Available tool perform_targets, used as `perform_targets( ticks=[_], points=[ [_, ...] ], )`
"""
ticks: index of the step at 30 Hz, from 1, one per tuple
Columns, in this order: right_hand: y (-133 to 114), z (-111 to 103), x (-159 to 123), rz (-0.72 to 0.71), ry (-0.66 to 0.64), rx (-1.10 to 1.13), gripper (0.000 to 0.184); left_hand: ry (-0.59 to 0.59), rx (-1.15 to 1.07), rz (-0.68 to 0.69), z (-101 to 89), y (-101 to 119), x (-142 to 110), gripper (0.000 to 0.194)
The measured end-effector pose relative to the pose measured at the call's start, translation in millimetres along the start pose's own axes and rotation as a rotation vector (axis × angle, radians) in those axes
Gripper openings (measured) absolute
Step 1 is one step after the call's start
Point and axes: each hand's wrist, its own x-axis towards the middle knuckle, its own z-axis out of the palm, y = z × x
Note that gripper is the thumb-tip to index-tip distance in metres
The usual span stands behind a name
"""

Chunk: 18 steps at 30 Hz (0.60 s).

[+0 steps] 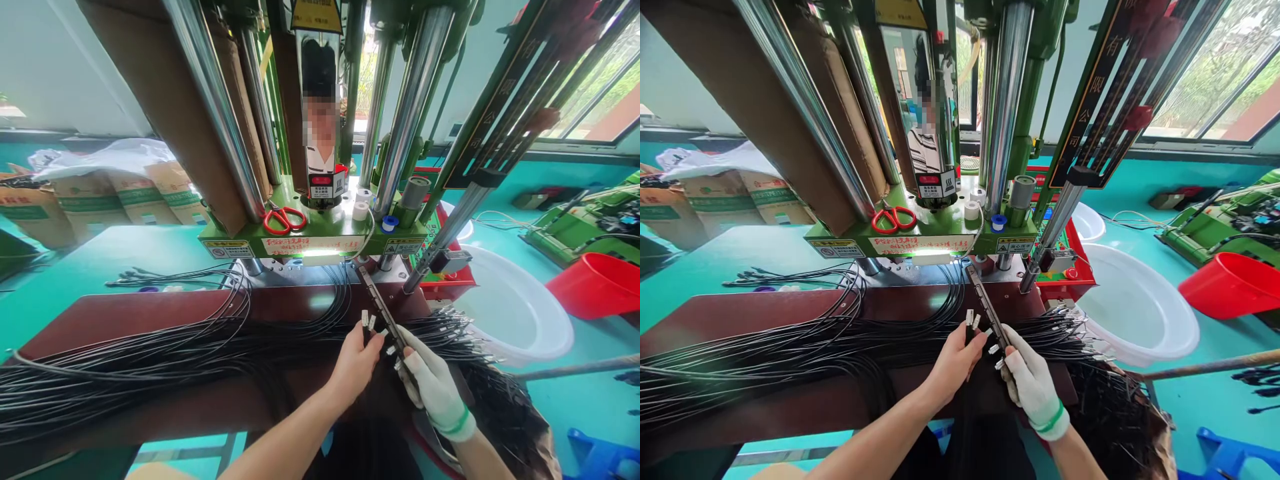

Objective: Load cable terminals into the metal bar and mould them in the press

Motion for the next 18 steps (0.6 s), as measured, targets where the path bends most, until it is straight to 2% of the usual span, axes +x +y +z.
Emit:
perform_targets(
  ticks=[5,12,18],
  points=[
    [0.8,0.6,0.2,-0.009,-0.038,-0.035,0.057,0.04,0.074,-0.005,-2.5,-4.1,2.2,0.015],
    [7.5,1.8,0.2,-0.108,-0.088,-0.137,0.054,0.063,0.123,0.097,-10.4,-10.1,7.2,0.015],
    [1.6,5.9,-0.5,-0.056,-0.045,-0.096,0.057,0.095,0.079,0.08,-7.5,-11.1,7.1,0.018]
  ],
)
